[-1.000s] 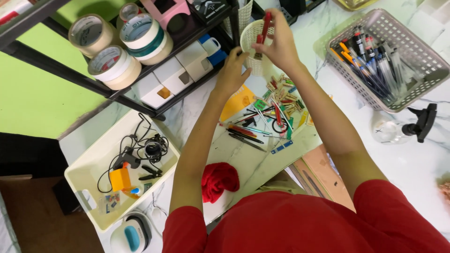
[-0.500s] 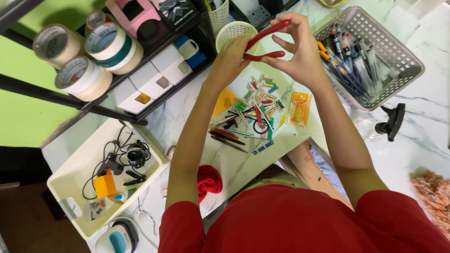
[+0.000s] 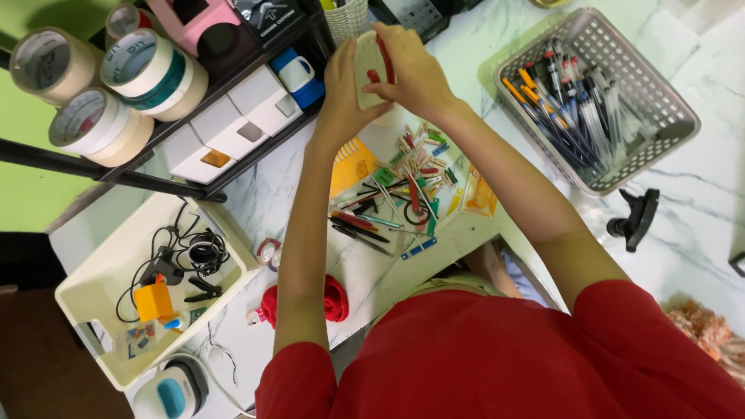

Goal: Organizing various stationery items, clips, and tools into containers on a workspace.

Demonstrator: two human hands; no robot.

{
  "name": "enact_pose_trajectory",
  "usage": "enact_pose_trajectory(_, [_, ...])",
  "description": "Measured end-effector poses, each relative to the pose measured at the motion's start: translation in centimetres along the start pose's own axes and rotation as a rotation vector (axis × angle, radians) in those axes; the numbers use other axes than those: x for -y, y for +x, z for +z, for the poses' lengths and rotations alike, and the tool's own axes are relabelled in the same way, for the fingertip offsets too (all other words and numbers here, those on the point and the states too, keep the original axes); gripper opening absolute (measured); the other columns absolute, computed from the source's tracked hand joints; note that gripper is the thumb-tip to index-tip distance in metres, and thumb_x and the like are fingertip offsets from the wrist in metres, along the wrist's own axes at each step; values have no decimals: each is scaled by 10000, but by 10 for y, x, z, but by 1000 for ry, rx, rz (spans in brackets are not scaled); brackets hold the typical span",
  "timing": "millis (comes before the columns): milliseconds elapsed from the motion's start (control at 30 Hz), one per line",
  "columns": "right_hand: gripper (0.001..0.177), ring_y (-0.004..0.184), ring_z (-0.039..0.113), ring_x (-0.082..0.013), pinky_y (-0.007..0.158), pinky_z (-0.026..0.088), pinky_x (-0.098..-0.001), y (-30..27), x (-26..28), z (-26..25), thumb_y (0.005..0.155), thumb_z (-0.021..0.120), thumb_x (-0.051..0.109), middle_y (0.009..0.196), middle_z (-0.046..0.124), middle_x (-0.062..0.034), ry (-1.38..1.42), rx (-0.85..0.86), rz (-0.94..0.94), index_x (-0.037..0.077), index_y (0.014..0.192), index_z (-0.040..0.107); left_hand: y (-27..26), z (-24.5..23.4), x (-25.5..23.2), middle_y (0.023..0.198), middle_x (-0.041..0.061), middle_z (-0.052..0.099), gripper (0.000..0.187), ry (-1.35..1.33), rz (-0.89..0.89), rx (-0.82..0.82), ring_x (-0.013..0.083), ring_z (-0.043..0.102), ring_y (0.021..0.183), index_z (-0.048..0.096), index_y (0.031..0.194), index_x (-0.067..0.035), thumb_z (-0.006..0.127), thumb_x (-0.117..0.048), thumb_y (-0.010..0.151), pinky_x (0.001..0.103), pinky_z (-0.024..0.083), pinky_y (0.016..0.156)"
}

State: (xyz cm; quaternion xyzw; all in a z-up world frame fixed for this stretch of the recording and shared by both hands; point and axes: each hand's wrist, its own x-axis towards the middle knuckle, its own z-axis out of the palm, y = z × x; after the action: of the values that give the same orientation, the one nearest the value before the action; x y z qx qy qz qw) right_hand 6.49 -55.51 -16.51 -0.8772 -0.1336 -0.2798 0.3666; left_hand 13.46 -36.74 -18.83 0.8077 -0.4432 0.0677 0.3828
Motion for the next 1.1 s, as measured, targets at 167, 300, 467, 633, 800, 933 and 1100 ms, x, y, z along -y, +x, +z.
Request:
enact_pose_trajectory(167, [964,1200,543,-402,1023,480,-452,20,-21,33,765,945,301,1319,553,-193,-204,115,-67,-22,1498,409,-11,-6,2,1662,237,249,1283,-156,-169,-5,404,294,1542,60,1651,-100,981,-230,767,468,336,1255])
enact_pose_trajectory(300, [951,1196,543,-402,1005,481,-461,31,-28,45,805,927,312,1297,558,-201,-181,218,-7,-25,1519,398,-16,0,-1,1682,217,262,1239,-179,-237,-28,381,317,1555,72,1668,-115,954,-219,804,456,355,1265])
enact_pose_trajectory(467, [904,1174,584,-406,951,515,-450,34,-23,31,852,885,277,1350,544,-259,-35,254,-23,-53,1520,373,-14,-5,-28,1637,214,278,1100,-24,-285,-130,404,330,1501,199,1617,-91,929,-239,807,469,370,1218])
enact_pose_trajectory(633, [523,1115,686,-295,938,567,-395,44,-63,-3,961,776,172,1319,639,-155,126,237,184,50,1410,539,5,-6,-60,1588,179,360,758,142,-214,-266,397,384,1471,414,1507,-75,848,-194,896,472,387,1223])
enact_pose_trajectory(800, [433,1105,671,-312,955,558,-413,53,-161,-6,926,778,61,1228,657,-154,-11,177,160,38,1323,608,66,17,-46,1412,123,561,401,99,-126,-158,355,542,1360,594,1319,-82,780,-141,969,444,460,1167])
enact_pose_trajectory(933, [446,1078,602,-407,895,531,-462,60,-251,42,820,820,56,1161,629,-214,-315,211,-46,-1,1223,636,140,85,38,1243,194,600,351,220,-121,131,385,595,1177,624,1176,11,764,-130,886,434,523,965])
enact_pose_trajectory(1100, [357,1123,618,-396,915,549,-460,65,-300,63,847,759,54,1206,642,-201,-537,582,68,12,1184,652,222,181,147,1304,270,540,433,540,-229,340,409,572,1209,602,1210,74,747,-57,823,387,574,931])
